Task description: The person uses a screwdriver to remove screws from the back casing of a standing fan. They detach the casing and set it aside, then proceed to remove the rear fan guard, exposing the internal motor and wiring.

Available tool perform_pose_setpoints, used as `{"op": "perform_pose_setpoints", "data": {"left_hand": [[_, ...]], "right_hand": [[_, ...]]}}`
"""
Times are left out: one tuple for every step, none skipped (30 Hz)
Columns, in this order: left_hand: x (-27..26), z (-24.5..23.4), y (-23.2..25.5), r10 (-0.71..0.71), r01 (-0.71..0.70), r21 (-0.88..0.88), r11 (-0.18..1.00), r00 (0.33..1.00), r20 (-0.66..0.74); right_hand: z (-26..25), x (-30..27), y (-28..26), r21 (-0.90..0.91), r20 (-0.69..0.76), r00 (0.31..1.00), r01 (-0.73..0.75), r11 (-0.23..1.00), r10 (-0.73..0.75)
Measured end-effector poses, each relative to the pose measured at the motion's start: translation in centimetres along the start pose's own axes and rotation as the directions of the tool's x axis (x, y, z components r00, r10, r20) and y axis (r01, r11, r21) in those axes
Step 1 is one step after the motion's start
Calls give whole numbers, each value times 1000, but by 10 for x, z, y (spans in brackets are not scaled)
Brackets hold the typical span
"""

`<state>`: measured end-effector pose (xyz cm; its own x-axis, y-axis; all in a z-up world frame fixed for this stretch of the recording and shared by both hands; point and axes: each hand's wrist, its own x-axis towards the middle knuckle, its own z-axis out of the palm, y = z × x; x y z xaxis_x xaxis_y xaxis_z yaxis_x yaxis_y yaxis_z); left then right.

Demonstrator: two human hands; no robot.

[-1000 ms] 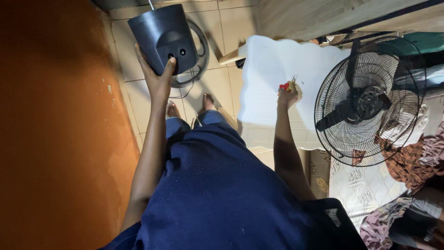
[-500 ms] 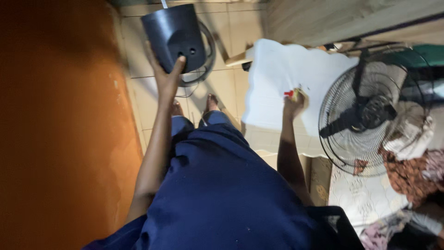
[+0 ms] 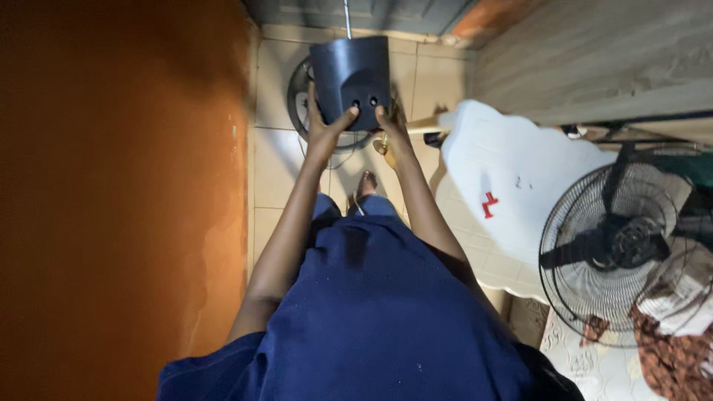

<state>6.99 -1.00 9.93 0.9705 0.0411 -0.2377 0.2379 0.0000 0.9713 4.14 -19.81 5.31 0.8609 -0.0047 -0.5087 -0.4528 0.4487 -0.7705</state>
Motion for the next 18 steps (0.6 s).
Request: {"op": "perform_pose_setpoints", "data": {"left_hand": [[2, -1, 1, -20, 20, -6, 1000, 1000, 6], [4, -1, 1, -14, 14, -14, 1000, 1000, -1], [7, -2, 2, -8, 8, -23, 1000, 1000, -7], [4, -3, 1, -13, 13, -30, 999, 1000, -3], [2, -3, 1, 11, -11, -14, 1000, 1000, -17], [3, -2, 1, 38, -38, 2, 999, 999, -26], [3, -1, 3, 65, -65, 18, 998, 997, -33], [3, 1, 5, 38, -38, -4, 999, 999, -29], [4, 2, 8, 10, -10, -25, 1000, 1000, -24], [6, 3, 12, -16, 15, -46, 999, 1000, -20], [9, 5, 17, -3, 2, -24, 1000, 999, -43], [12, 6, 22, 8, -8, 0, 1000, 998, -63], [15, 7, 26, 21, -19, 25, 1000, 996, -82], [17, 8, 29, -74, 76, 15, 997, 994, -83], [20, 8, 33, -169, 170, 7, 985, 982, -82], [24, 6, 38, -261, 261, 1, 965, 962, -82], [26, 4, 42, -285, 286, 11, 958, 956, -67], [31, 3, 47, -304, 305, 19, 952, 951, -57]], "right_hand": [[7, 0, -6, 21, 35, 999, 9, 1000, -10], [9, -1, -10, 42, 66, 998, 12, 999, -15], [10, 0, -11, 64, 96, 995, 14, 998, -20], [6, -6, -7, 64, 52, 998, -26, 998, 23], [0, -11, -2, 65, 7, 998, -67, 996, 66], [-8, -14, 4, 71, -41, 994, -101, 992, 104], [-17, -20, 14, 73, -85, 988, -120, 990, 126], [-28, -29, 25, 76, -129, 981, -137, 988, 146], [-42, -39, 36, 81, -173, 971, -154, 985, 166], [-57, -52, 48, 67, -201, 962, -173, 983, 183], [-74, -66, 59, 54, -230, 952, -193, 980, 200], [-90, -81, 71, 51, -301, 937, -169, 984, 176], [-105, -95, 83, 45, -371, 916, -146, 988, 152], [-120, -111, 94, -4, -453, 883, -139, 990, 122], [-133, -128, 102, -54, -529, 844, -138, 989, 89], [-141, -142, 108, -57, -578, 811, -149, 987, 88], [-146, -155, 112, -60, -625, 776, -160, 985, 88], [-146, -161, 113, -65, -665, 742, -169, 983, 84]]}}
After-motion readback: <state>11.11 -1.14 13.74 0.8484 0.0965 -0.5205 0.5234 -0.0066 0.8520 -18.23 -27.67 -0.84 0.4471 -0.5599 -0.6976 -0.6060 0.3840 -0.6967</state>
